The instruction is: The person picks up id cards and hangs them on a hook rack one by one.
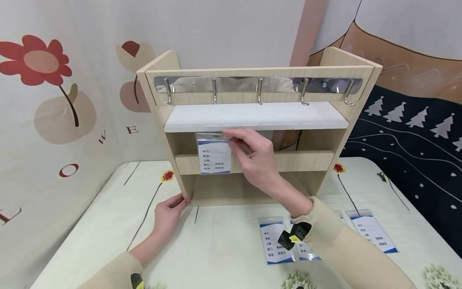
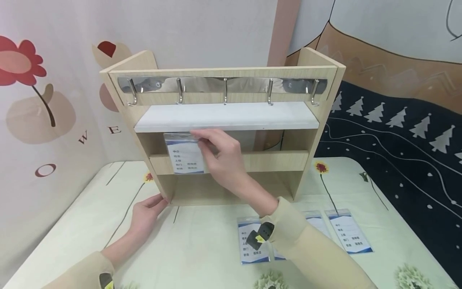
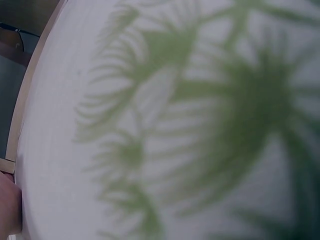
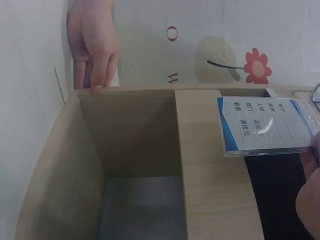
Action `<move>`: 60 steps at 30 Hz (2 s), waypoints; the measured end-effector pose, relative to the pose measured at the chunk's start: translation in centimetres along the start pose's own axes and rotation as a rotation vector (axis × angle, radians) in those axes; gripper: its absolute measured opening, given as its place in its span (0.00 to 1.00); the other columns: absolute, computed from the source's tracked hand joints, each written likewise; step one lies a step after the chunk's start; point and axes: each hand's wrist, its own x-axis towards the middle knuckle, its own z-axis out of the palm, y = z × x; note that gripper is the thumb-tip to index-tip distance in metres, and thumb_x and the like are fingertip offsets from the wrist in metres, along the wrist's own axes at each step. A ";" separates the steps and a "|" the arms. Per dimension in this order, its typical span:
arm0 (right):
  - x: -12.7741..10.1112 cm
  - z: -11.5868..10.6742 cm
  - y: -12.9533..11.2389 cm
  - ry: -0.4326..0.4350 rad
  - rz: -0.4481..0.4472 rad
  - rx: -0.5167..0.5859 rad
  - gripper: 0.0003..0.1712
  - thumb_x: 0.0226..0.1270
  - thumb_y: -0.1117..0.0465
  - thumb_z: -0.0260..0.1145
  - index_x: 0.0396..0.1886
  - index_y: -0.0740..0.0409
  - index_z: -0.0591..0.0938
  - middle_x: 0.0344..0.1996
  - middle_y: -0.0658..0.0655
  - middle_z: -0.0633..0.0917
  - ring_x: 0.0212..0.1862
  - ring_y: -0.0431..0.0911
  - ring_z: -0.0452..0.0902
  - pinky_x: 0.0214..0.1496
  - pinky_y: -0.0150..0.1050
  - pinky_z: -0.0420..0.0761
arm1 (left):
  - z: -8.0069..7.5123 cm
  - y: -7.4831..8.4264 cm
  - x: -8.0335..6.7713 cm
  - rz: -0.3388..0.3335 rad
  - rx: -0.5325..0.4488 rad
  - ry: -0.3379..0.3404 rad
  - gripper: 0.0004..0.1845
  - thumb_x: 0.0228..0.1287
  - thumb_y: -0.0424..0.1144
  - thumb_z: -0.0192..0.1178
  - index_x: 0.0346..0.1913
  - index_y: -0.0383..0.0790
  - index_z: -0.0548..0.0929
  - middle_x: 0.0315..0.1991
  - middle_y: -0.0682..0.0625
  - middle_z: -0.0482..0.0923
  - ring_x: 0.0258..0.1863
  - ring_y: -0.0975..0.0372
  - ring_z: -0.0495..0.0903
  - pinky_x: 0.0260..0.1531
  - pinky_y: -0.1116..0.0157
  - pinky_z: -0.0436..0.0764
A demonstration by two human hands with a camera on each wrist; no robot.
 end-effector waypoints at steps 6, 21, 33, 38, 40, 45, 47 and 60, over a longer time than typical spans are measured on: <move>1.1 0.4 -0.4 0.017 -0.049 -0.014 0.14 0.66 0.79 0.66 0.50 0.70 0.86 0.41 0.61 0.88 0.44 0.48 0.83 0.50 0.37 0.84 | 0.0 0.0 0.0 0.000 0.004 0.001 0.19 0.71 0.33 0.65 0.62 0.29 0.82 0.56 0.35 0.82 0.48 0.66 0.84 0.41 0.79 0.80; 3.2 1.4 -0.7 0.082 -0.132 -0.041 0.11 0.67 0.77 0.66 0.48 0.71 0.86 0.41 0.63 0.88 0.44 0.49 0.84 0.43 0.33 0.82 | 0.1 0.1 -0.1 -0.004 -0.004 0.013 0.19 0.71 0.32 0.65 0.62 0.29 0.82 0.56 0.35 0.82 0.43 0.74 0.83 0.42 0.79 0.80; 3.9 2.4 -0.9 0.072 -0.151 -0.016 0.11 0.68 0.77 0.65 0.48 0.70 0.87 0.42 0.63 0.88 0.44 0.47 0.83 0.40 0.33 0.79 | 0.2 -0.1 0.0 0.012 0.013 0.023 0.18 0.71 0.33 0.66 0.60 0.30 0.83 0.54 0.36 0.83 0.47 0.67 0.84 0.42 0.79 0.80; 3.9 2.7 -1.1 0.084 -0.154 -0.031 0.11 0.68 0.77 0.66 0.47 0.70 0.87 0.41 0.63 0.88 0.43 0.47 0.83 0.38 0.33 0.77 | 0.1 -0.1 0.0 0.014 0.023 0.024 0.18 0.71 0.34 0.66 0.60 0.31 0.83 0.54 0.37 0.83 0.44 0.74 0.82 0.41 0.80 0.79; 3.9 2.8 -1.1 0.082 -0.147 -0.031 0.11 0.68 0.77 0.65 0.48 0.71 0.86 0.42 0.63 0.88 0.43 0.47 0.82 0.38 0.33 0.76 | 0.1 -0.1 0.0 0.013 0.025 0.025 0.18 0.71 0.34 0.66 0.60 0.31 0.83 0.54 0.37 0.83 0.43 0.75 0.82 0.41 0.80 0.79; 4.0 3.1 -1.2 0.067 -0.132 -0.018 0.12 0.69 0.78 0.64 0.49 0.71 0.86 0.43 0.63 0.88 0.45 0.47 0.82 0.40 0.33 0.79 | 0.1 0.0 0.0 0.011 0.040 0.023 0.18 0.71 0.34 0.65 0.61 0.31 0.83 0.54 0.37 0.83 0.47 0.68 0.84 0.42 0.80 0.79; 4.1 3.2 -1.3 0.066 -0.135 -0.010 0.12 0.69 0.78 0.63 0.50 0.72 0.86 0.43 0.64 0.87 0.45 0.47 0.82 0.41 0.33 0.80 | 0.1 0.1 -0.1 0.003 0.053 0.019 0.18 0.72 0.34 0.65 0.61 0.31 0.83 0.54 0.37 0.83 0.50 0.63 0.84 0.42 0.80 0.79; 4.7 3.8 -1.5 0.081 -0.150 -0.011 0.12 0.69 0.77 0.63 0.49 0.71 0.86 0.43 0.63 0.88 0.45 0.48 0.83 0.40 0.34 0.79 | 0.2 0.1 -0.2 -0.008 0.041 0.014 0.19 0.72 0.34 0.65 0.61 0.30 0.83 0.55 0.36 0.83 0.56 0.53 0.83 0.42 0.80 0.78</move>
